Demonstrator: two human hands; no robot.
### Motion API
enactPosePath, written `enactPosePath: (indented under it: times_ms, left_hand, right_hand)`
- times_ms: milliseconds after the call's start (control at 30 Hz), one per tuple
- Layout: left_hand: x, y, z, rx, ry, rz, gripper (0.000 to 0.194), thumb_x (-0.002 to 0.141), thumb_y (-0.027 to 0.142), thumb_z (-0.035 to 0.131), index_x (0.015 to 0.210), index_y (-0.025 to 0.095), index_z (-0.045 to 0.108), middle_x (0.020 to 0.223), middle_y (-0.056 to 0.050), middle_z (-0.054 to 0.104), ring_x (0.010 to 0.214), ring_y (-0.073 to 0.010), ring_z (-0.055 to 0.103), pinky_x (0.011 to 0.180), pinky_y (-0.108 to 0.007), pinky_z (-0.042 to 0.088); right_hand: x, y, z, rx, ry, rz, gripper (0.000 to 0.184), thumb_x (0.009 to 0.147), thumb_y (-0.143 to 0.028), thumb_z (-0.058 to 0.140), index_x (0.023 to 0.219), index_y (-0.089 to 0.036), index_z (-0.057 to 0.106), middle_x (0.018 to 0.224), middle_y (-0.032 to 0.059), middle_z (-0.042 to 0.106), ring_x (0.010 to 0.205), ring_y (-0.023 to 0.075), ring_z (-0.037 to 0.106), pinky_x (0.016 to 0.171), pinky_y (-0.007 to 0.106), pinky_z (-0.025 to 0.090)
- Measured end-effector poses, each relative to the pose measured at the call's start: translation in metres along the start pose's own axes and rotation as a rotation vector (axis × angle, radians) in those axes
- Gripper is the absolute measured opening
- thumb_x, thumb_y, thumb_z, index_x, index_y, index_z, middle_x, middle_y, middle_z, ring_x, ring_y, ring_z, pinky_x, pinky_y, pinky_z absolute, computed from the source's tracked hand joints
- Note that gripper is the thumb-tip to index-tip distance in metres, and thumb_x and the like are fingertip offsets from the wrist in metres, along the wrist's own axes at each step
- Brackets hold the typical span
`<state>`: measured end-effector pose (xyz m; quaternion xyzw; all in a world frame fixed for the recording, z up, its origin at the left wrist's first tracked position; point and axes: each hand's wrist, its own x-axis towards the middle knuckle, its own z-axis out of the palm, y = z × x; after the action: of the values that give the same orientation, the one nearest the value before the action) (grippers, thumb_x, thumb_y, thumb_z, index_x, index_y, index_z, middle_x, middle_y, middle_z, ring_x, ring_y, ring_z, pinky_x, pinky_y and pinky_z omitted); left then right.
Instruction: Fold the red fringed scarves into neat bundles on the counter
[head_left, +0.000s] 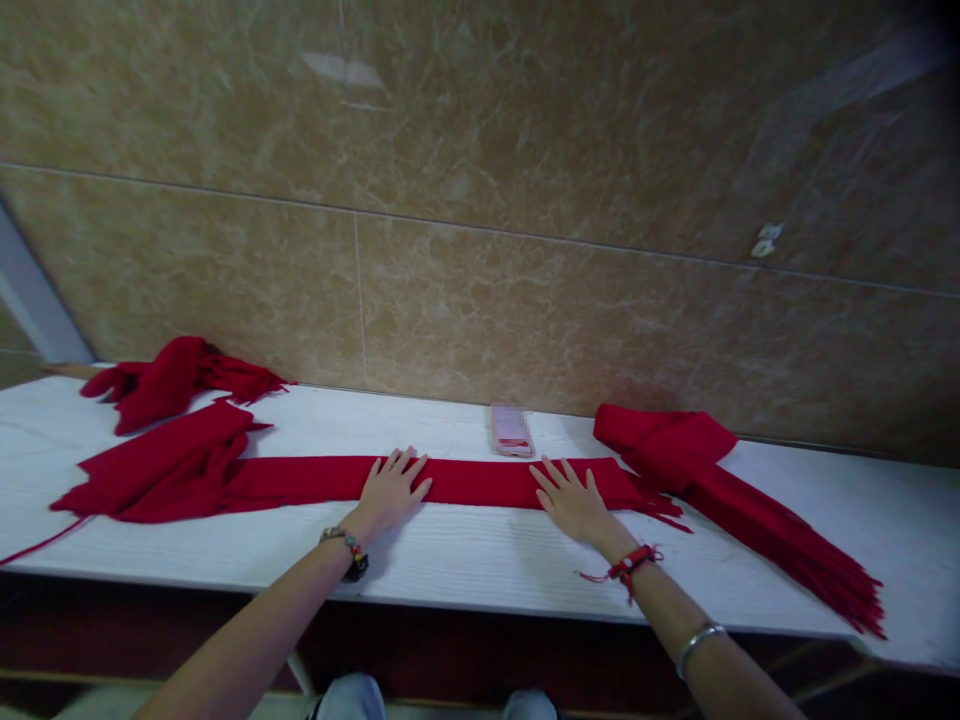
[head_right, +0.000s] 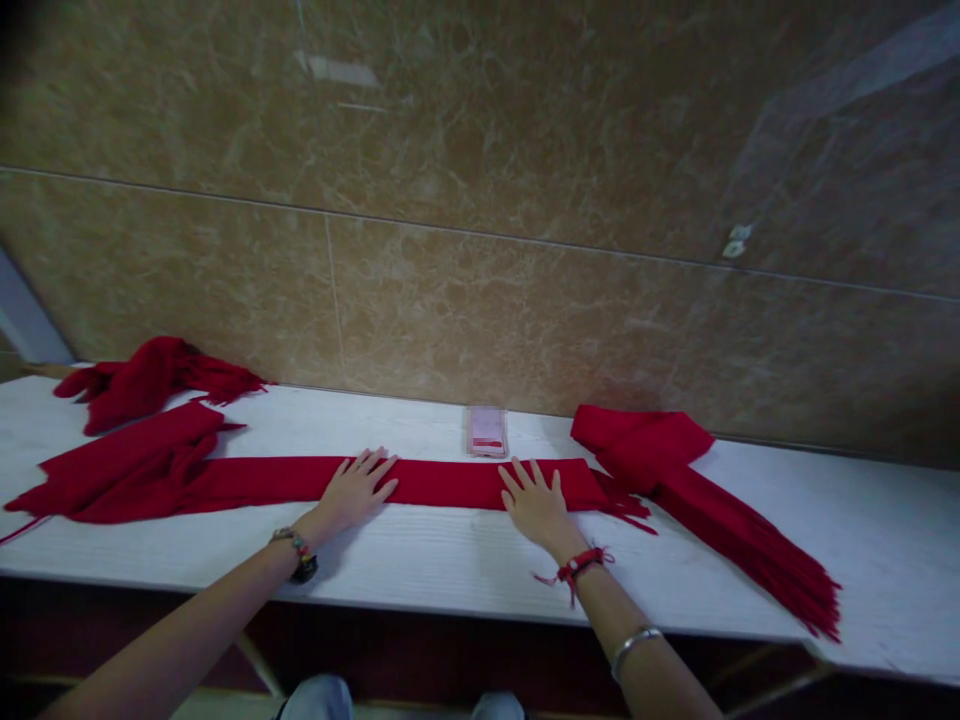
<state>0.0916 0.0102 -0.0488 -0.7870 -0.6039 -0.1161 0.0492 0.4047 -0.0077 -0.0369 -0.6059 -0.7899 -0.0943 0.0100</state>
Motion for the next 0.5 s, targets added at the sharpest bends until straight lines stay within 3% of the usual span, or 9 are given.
enactPosePath:
  times_ms: [100,200,300,367,500]
  left_hand:
    - [0.0,-0.001,-0.002,0.001,-0.01,0.007,0.05,0.085,0.046,0.032,0.13,0.024,0.037,0.138,-0.008,0.033,0.126,-0.0285,0.026,0.1,-0.047,0.021]
    - [0.0,-0.001,-0.002,0.012,-0.028,-0.007,0.051,0.085,0.047,0.031,0.13,0.025,0.037,0.139,-0.007,0.032,0.127,-0.0286,0.025,0.1,-0.047,0.02]
    - [0.0,-0.001,-0.001,0.024,-0.041,-0.012,0.051,0.085,0.048,0.03,0.13,0.026,0.036,0.139,-0.006,0.031,0.127,-0.0285,0.026,0.1,-0.047,0.02]
    - [0.0,-0.001,-0.001,0.037,-0.039,-0.011,0.051,0.085,0.048,0.03,0.13,0.027,0.035,0.139,-0.006,0.031,0.126,-0.0285,0.027,0.1,-0.047,0.021]
    - [-0.001,0.0,-0.003,0.057,-0.026,0.004,0.051,0.085,0.047,0.029,0.131,0.024,0.035,0.139,-0.007,0.032,0.126,-0.0283,0.028,0.099,-0.047,0.022]
  right_hand:
    - [-0.008,0.03,-0.002,-0.013,-0.085,0.119,0.048,0.088,-0.035,0.026,0.136,-0.024,0.026,0.141,0.0077,0.023,0.126,0.035,0.021,0.093,0.063,0.021]
    - [-0.008,0.034,-0.011,-0.023,-0.165,0.265,0.049,0.089,-0.038,0.025,0.136,-0.023,0.025,0.141,0.009,0.024,0.125,0.0371,0.022,0.092,0.064,0.02]
    - [0.0,-0.001,-0.028,-0.049,-0.015,0.256,0.049,0.089,-0.039,0.027,0.134,-0.021,0.03,0.141,0.0133,0.023,0.124,0.0406,0.022,0.09,0.067,0.016]
    - [0.008,-0.041,-0.039,0.002,0.098,0.081,0.049,0.089,-0.04,0.026,0.133,-0.021,0.031,0.141,0.0115,0.022,0.126,0.0385,0.018,0.092,0.066,0.014]
    - [0.024,-0.108,-0.041,0.153,0.129,-0.214,0.047,0.09,-0.04,0.022,0.134,-0.024,0.028,0.141,0.0076,0.024,0.129,0.0301,0.015,0.097,0.06,0.014]
